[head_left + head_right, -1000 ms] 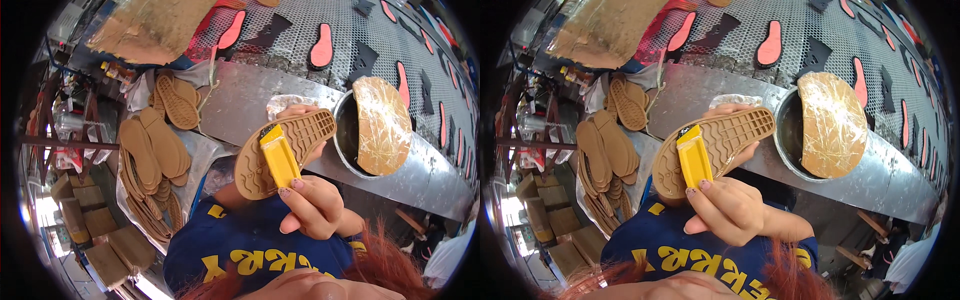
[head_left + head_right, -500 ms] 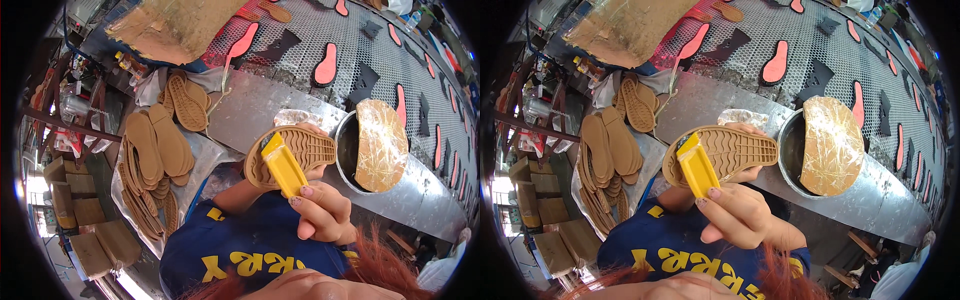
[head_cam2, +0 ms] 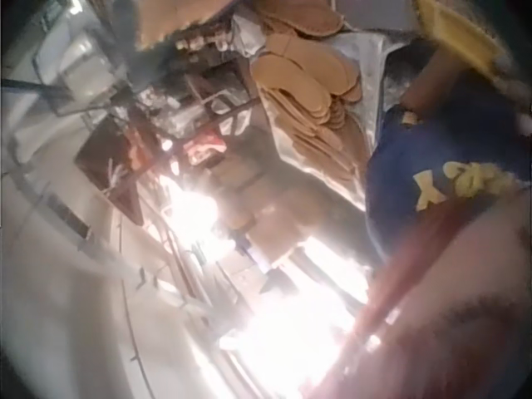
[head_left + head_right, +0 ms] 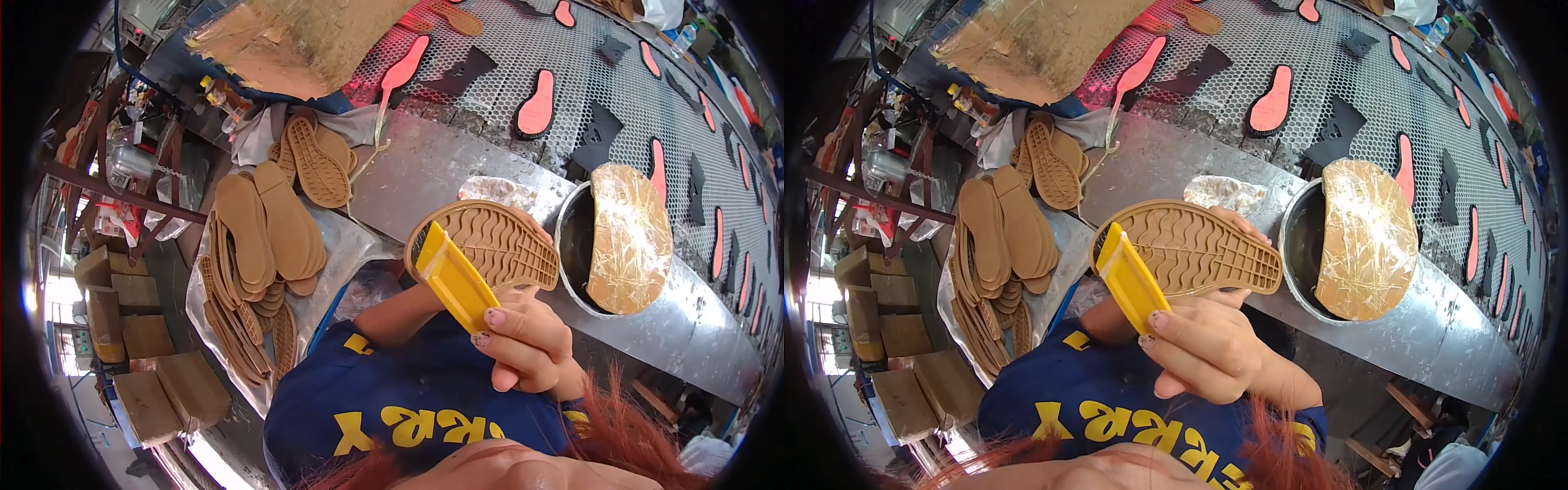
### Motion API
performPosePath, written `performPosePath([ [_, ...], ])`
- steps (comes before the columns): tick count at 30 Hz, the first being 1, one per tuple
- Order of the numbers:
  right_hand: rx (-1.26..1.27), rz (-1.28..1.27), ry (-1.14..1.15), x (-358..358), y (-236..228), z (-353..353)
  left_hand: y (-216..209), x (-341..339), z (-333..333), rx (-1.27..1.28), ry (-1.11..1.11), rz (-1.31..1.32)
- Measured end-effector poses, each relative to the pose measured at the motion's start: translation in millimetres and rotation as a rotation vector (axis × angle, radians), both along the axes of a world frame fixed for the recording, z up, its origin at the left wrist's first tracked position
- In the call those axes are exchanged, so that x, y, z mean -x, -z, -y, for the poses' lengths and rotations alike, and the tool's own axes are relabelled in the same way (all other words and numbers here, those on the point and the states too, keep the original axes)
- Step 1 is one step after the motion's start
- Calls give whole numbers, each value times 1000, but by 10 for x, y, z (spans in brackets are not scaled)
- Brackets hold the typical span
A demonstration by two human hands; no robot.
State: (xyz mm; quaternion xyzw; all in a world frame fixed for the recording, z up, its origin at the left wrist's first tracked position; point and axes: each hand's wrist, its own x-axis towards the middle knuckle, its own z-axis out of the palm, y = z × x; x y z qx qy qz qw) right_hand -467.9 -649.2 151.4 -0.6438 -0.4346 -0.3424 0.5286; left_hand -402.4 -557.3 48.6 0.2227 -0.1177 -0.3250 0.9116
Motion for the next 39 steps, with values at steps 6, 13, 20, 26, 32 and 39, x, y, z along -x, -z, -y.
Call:
performPosePath([
  [6,-89,-13,-45,-30,61,0,-147,-109,-149,77,149,55],
  [13,-106,-40,137,13,28,106,-168,-123,-152,104,204,198],
  [20,-221,-210,620,86,100,277,-470,-46,-225,-397,-43,518],
  [26,-452,-384,569,-96,170,423,-345,-131,-378,-298,284,191],
  [32,-151,-242,763,-257,195,618,-412,-130,-392,-7,416,32],
  [39,95,-103,698,5,282,422,-262,-84,-469,-22,358,-129],
])
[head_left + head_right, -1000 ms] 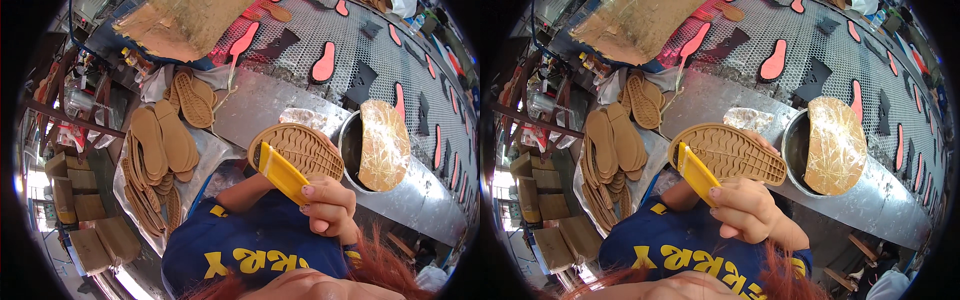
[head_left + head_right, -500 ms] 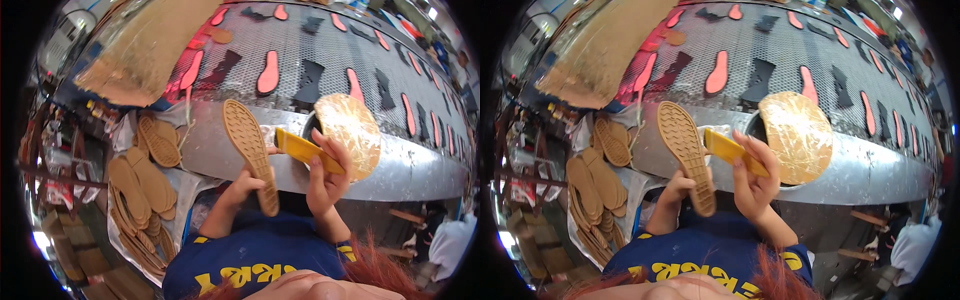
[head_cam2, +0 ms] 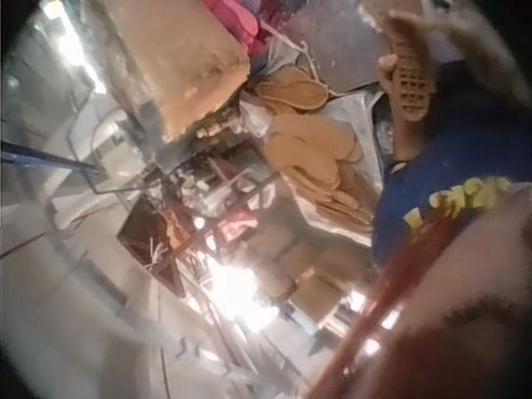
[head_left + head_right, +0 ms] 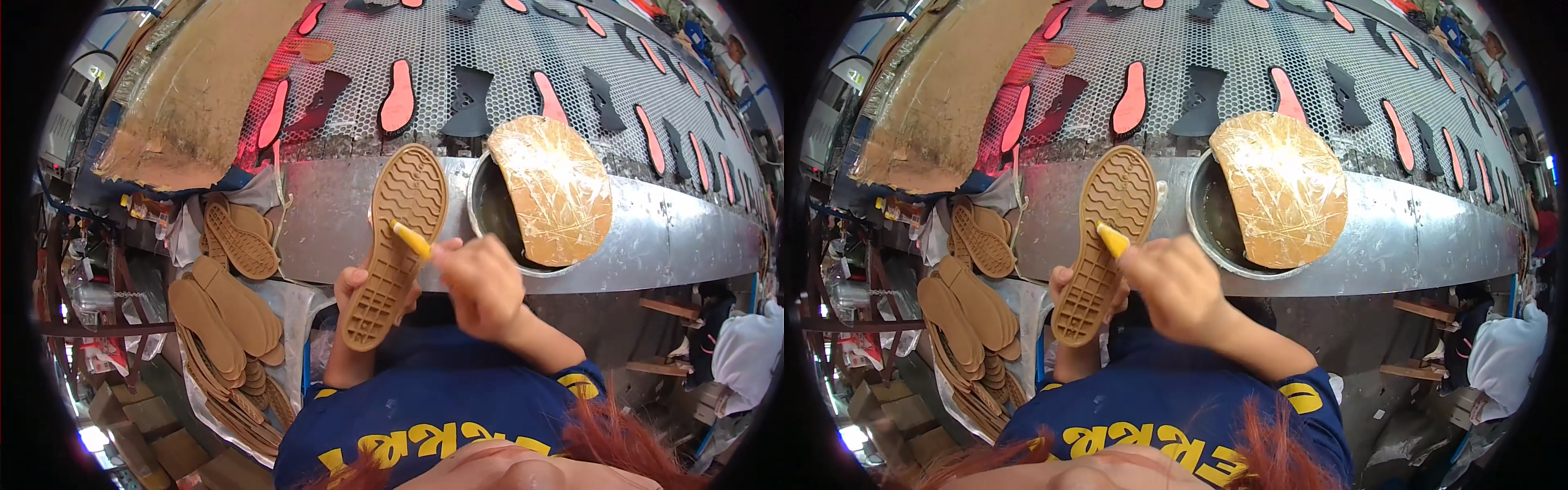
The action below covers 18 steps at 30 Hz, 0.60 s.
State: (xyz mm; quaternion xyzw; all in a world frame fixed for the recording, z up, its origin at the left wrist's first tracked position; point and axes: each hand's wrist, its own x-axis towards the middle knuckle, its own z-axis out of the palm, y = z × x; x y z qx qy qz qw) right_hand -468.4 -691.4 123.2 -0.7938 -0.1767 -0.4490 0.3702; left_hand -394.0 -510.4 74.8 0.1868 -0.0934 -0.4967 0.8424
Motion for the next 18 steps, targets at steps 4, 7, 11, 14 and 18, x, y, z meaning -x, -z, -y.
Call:
performPosePath([
  [4,-90,-132,-59,48,40,144,241,-32,6,192,20,24],
  [7,-221,-87,179,-194,122,399,-58,8,130,57,57,61],
  [11,4,-92,104,9,92,170,53,11,66,-23,-8,41],
  [14,-33,-43,-106,230,81,-176,-101,-18,283,46,-52,-117],
  [18,-245,-269,-159,170,36,47,-118,11,365,59,-103,-129],
])
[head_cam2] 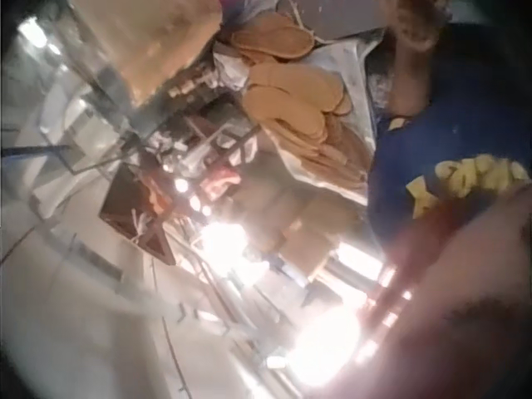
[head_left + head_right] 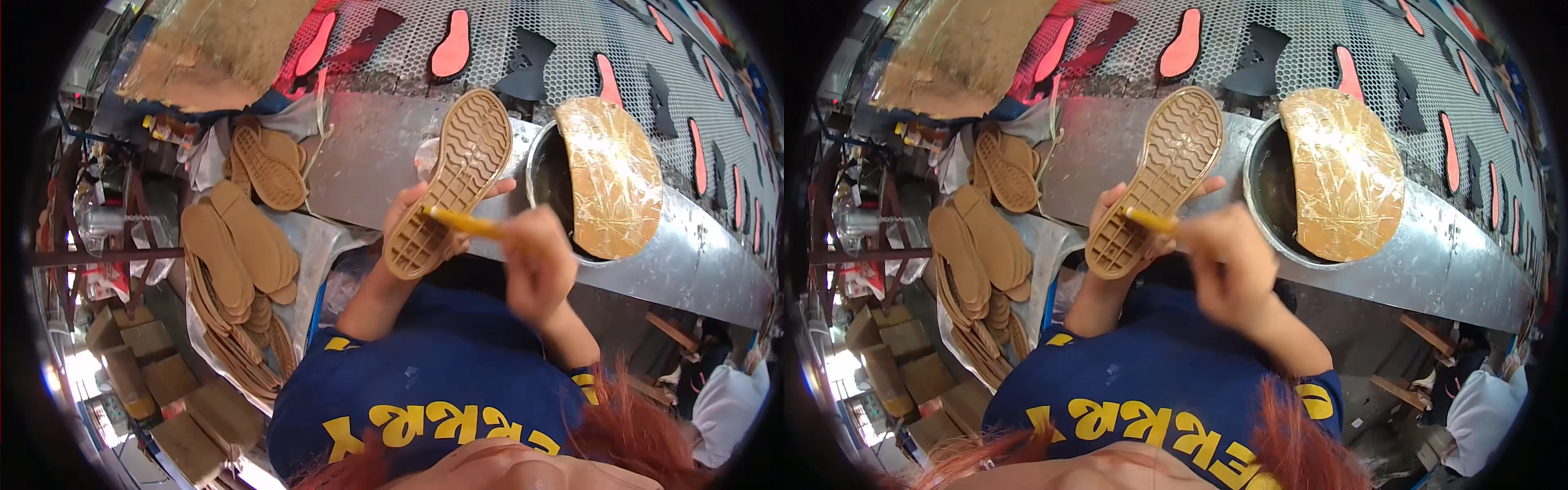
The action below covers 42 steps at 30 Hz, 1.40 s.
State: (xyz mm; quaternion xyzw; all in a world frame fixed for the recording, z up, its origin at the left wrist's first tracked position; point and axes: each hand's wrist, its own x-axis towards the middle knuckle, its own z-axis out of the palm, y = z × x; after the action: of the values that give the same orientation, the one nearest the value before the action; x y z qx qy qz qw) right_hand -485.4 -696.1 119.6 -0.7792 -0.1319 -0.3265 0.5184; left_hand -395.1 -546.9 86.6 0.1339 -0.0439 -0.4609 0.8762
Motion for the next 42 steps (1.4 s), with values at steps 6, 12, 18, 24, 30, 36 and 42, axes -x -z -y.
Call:
performPosePath([
  [6,128,140,14,15,31,-104,79,-69,2,165,61,-8],
  [12,161,24,-209,-14,-48,-142,100,-143,-16,165,31,-90],
  [18,-275,-118,57,-299,146,-19,222,-66,-14,74,-46,-82],
  [24,194,202,-56,18,-55,-323,220,-170,58,216,42,-176],
  [30,-650,-12,61,88,74,86,29,-44,102,-1,-173,-22],
  [36,-917,131,274,247,128,612,-245,-575,456,225,20,160],
  [42,-993,123,204,288,-40,562,-832,-2448,1068,176,-321,156],
])
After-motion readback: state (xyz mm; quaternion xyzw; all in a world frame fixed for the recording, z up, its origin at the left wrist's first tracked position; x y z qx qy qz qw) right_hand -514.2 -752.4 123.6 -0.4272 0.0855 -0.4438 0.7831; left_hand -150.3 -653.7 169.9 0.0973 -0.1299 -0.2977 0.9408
